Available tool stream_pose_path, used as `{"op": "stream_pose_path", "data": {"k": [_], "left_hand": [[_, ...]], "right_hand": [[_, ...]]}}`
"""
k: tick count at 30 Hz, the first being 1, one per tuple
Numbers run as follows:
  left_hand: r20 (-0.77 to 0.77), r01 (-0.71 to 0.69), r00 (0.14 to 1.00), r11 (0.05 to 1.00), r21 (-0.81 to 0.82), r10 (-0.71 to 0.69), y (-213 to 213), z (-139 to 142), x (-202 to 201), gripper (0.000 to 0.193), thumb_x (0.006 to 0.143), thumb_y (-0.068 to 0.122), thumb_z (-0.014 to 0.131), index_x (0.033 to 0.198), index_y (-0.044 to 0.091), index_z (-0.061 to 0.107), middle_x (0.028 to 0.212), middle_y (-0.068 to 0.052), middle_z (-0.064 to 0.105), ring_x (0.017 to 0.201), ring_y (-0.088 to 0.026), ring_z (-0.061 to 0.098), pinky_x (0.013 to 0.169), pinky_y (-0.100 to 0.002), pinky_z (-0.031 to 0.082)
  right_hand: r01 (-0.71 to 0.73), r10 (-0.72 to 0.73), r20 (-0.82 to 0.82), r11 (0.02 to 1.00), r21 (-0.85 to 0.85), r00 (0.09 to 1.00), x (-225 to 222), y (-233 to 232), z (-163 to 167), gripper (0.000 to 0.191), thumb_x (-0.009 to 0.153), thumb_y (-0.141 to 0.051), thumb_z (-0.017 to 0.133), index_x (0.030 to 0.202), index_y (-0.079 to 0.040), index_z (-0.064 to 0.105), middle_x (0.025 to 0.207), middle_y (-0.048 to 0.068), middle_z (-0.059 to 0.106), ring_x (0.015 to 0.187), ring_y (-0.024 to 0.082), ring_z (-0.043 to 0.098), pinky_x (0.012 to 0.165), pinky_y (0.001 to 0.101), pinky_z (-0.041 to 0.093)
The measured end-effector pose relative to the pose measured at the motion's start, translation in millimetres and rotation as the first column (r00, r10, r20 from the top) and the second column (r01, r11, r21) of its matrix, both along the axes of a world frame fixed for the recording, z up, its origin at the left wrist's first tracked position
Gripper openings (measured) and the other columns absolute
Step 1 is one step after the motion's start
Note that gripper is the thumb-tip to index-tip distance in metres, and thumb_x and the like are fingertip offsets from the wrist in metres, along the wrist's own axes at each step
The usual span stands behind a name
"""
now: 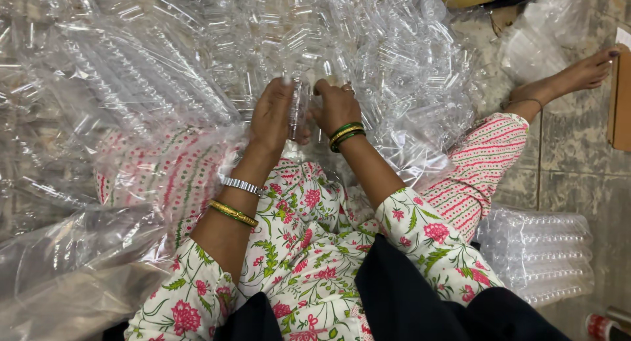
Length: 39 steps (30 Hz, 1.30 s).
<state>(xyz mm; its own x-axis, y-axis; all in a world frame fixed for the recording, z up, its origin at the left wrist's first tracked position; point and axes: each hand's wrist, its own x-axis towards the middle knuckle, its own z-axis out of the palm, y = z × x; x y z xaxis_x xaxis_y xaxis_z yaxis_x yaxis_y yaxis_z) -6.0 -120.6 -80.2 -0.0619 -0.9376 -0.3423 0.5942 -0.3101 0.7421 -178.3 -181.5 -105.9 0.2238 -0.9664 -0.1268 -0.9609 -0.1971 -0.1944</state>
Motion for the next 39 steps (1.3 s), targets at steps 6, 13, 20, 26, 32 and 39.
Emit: {"op": "stream_pose_path", "data": {"k": [6,13,20,26,32,39], "left_hand": [[0.082,0.069,0.994,0.994,0.089,-0.076,2,20,2,0.032,0.101,0.041,0.061,0.112,0.010,0.058,0.079,-0.002,0.061,0.056,-0.011,0.063,0.039,-0.029,0.050],[0.288,0.233,0.934,0.971,-0.052,-0.209,13,29,2,0.051,0.101,0.035,0.066,0.141,0.006,0.053,0.082,-0.006,0.066,0.054,-0.012,0.057,0.039,-0.027,0.042],[0.226,0.183,0.959,0.982,-0.035,-0.170,14,36,4,0.050,0.097,0.034,0.059,0.141,0.011,0.052,0.102,0.004,0.067,0.056,-0.011,0.064,0.039,-0.027,0.049],[0.166,0.259,0.958,0.952,-0.165,-0.232,30,45,10,0.036,0.107,0.039,0.055,0.117,0.005,0.059,0.087,-0.005,0.062,0.063,-0.009,0.059,0.045,-0.026,0.050],[0.217,0.320,0.929,0.945,-0.069,-0.298,39,52,11,0.033,0.102,0.039,0.057,0.110,0.007,0.059,0.081,-0.001,0.060,0.063,-0.009,0.063,0.044,-0.026,0.048],[0.297,0.380,0.900,0.908,-0.178,-0.319,44,47,2,0.042,0.104,0.036,0.058,0.136,0.009,0.055,0.089,-0.002,0.063,0.068,-0.008,0.061,0.047,-0.024,0.045]], "right_hand": [[0.361,-0.310,0.523,0.932,0.004,0.794,-10,-14,24,0.051,0.079,-0.015,0.084,0.123,-0.012,0.059,0.083,0.009,0.071,0.077,0.024,0.071,0.068,0.0366,0.058],[0.013,-0.397,0.893,0.915,0.404,0.211,-25,18,63,0.046,0.100,-0.009,0.069,0.143,-0.011,0.053,0.100,0.005,0.077,0.090,0.011,0.074,0.077,0.0290,0.063],[-0.214,0.305,0.150,0.875,-0.435,0.941,-34,42,34,0.061,0.072,-0.002,0.068,0.132,-0.006,0.062,0.122,0.020,0.067,0.106,0.037,0.067,0.089,0.0454,0.056],[-0.067,0.051,-0.115,0.988,-0.141,0.992,-31,27,20,0.043,0.073,-0.001,0.067,0.113,-0.016,0.071,0.105,0.018,0.060,0.100,0.039,0.063,0.079,0.0484,0.055],[0.087,0.038,0.400,0.953,-0.289,0.916,-33,-2,39,0.027,0.083,-0.016,0.080,0.106,-0.007,0.070,0.098,0.013,0.074,0.089,0.030,0.072,0.080,0.0412,0.058],[-0.198,-0.371,0.893,0.884,0.424,0.254,-51,35,89,0.025,0.102,-0.030,0.069,0.108,-0.007,0.071,0.098,0.009,0.075,0.083,0.015,0.074,0.075,0.0321,0.065]]}}
